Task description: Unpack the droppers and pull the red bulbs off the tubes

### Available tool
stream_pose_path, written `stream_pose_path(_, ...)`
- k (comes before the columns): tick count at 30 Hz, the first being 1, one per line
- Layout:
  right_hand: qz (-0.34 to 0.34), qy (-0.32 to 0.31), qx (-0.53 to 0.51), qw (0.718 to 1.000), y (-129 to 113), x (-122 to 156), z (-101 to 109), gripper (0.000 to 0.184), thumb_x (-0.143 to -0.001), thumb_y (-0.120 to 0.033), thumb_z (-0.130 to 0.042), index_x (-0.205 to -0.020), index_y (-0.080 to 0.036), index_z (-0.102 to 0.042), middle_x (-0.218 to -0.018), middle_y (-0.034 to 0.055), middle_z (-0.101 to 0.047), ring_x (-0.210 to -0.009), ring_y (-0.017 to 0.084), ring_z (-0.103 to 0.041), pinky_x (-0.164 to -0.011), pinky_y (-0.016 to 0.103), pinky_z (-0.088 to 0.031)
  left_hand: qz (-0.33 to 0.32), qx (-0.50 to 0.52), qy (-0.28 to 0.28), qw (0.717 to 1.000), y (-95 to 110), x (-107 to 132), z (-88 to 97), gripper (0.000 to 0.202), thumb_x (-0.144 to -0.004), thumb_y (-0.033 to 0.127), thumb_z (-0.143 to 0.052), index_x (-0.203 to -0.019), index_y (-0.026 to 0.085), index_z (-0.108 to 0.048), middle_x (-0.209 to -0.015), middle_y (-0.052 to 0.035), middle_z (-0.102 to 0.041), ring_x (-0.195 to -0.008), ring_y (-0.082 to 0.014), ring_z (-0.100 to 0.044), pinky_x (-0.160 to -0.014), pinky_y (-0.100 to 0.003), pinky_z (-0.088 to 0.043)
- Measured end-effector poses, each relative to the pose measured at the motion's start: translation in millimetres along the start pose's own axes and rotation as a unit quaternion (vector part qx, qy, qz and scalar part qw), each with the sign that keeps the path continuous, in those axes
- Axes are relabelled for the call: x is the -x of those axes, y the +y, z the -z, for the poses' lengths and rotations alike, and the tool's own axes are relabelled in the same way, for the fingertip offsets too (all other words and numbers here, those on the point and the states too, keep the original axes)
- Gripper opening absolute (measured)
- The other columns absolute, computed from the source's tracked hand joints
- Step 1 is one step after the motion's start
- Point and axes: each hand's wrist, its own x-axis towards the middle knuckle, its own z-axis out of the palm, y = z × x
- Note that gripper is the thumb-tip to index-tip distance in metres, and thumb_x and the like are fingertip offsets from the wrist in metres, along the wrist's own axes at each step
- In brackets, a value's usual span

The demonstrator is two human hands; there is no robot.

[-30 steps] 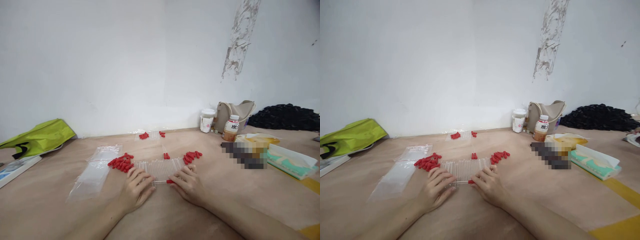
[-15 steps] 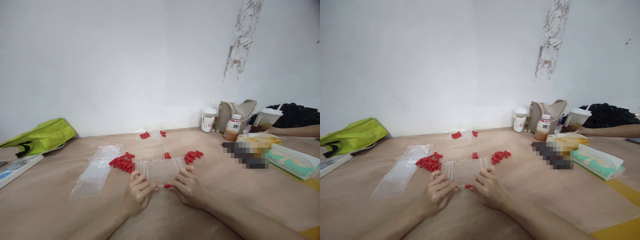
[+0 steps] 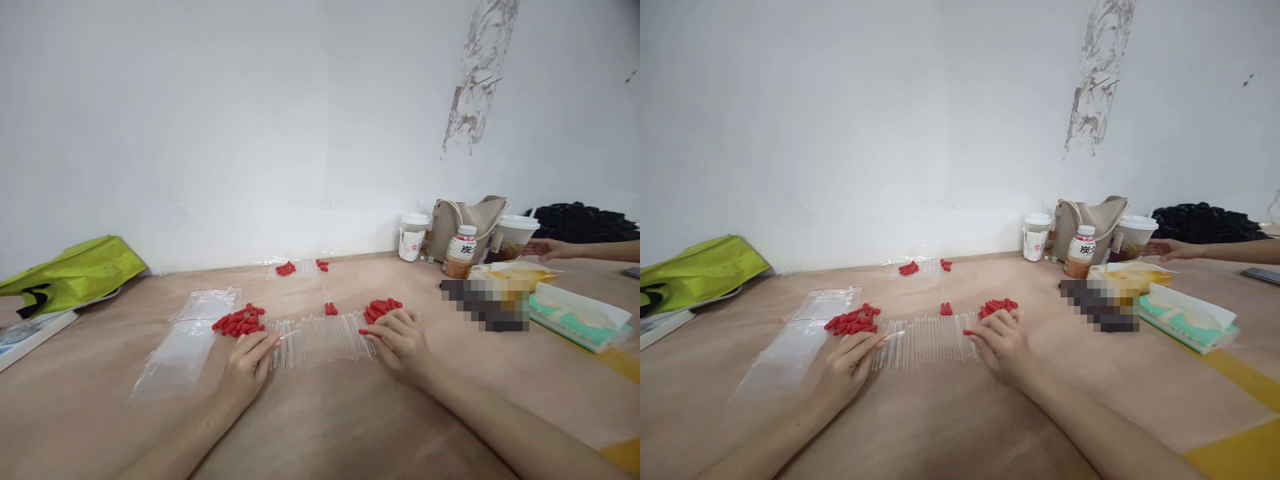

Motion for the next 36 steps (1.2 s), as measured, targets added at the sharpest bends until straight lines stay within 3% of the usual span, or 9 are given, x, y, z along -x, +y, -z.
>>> stream_pose_path(5, -0.185, -0.015, -0.080, 0.979, 45, -6, 5, 0.023, -0.084, -0.025, -0.043, -0.095, -0.018, -0.062, -0.084, 0.0067, -0.058, -0.077, 0.015, -0.055, -0.069, 0.028, -0.043, 0.036, -0.012, -0.046, 0.998, -7, -3, -10.4, 0.038, -0.085, 0.009, -0.033, -0.120, 0.015, -0.047, -0.088, -0.0067, -0.053, -0.081, -0.0134, -0.054, -0.074, -0.026, -0.046)
stream_pose_path(9, -0.343, -0.066, -0.058, 0.935, 79, -3, 7, 0.022, -0.077, -0.022, -0.047, -0.090, -0.015, -0.062, -0.079, 0.0062, -0.063, -0.067, 0.015, -0.057, -0.061, 0.026, -0.045, 0.036, -0.025, -0.027, 0.999, -6, -4, -14.3, 0.033, -0.086, 0.013, -0.037, -0.115, 0.018, -0.050, -0.092, -0.0061, -0.056, -0.084, -0.0146, -0.056, -0.075, -0.026, -0.047)
stream_pose_path(12, -0.407, -0.069, -0.053, 0.909, 94, -1, 12, 0.020, -0.070, -0.022, -0.053, -0.087, -0.013, -0.059, -0.074, 0.0068, -0.064, -0.059, 0.014, -0.056, -0.055, 0.024, -0.044, 0.027, -0.026, -0.004, 0.999, -8, -2, -16.6, 0.026, -0.085, 0.014, -0.041, -0.108, 0.018, -0.052, -0.091, -0.0049, -0.060, -0.082, -0.0148, -0.058, -0.073, -0.026, -0.048)
stream_pose_path(18, -0.396, -0.125, -0.038, 0.909, 97, -2, 23, 0.016, -0.065, -0.032, -0.058, -0.065, -0.016, -0.056, -0.061, 0.0035, -0.062, -0.053, 0.013, -0.054, -0.049, 0.023, -0.040, 0.001, -0.024, -0.006, 1.000, -7, -1, -18.5, 0.016, -0.083, 0.013, -0.044, -0.095, 0.018, -0.054, -0.081, -0.0031, -0.063, -0.075, -0.0141, -0.060, -0.068, -0.025, -0.049)
stream_pose_path(24, -0.394, -0.109, -0.090, 0.908, 92, 1, 16, 0.018, -0.063, -0.033, -0.058, -0.068, -0.016, -0.058, -0.064, 0.0041, -0.063, -0.057, 0.014, -0.056, -0.052, 0.023, -0.041, -0.032, 0.022, -0.066, 0.997, -1, -3, -17.5, 0.025, -0.083, 0.014, -0.045, -0.107, 0.016, -0.053, -0.090, -0.0065, -0.064, -0.084, -0.0158, -0.059, -0.076, -0.029, -0.049)
stream_pose_path(28, -0.369, -0.084, -0.075, 0.923, 89, 6, 5, 0.023, -0.068, -0.035, -0.053, -0.078, -0.016, -0.061, -0.067, 0.0036, -0.063, -0.058, 0.014, -0.056, -0.053, 0.024, -0.042, -0.032, 0.041, -0.098, 0.994, 3, -5, -16.4, 0.026, -0.083, 0.018, -0.046, -0.108, 0.018, -0.055, -0.093, -0.0061, -0.065, -0.086, -0.0161, -0.059, -0.076, -0.029, -0.048)
stream_pose_path(36, -0.272, -0.107, -0.047, 0.955, 84, 10, -9, 0.023, -0.071, -0.025, -0.049, -0.086, -0.014, -0.063, -0.078, 0.0061, -0.060, -0.063, 0.014, -0.054, -0.060, 0.028, -0.046, -0.051, -0.042, -0.129, 0.989, 8, -10, -7.0, 0.028, -0.080, 0.029, -0.052, -0.107, 0.022, -0.058, -0.089, -0.0043, -0.069, -0.094, -0.0226, -0.057, -0.096, -0.050, -0.026)
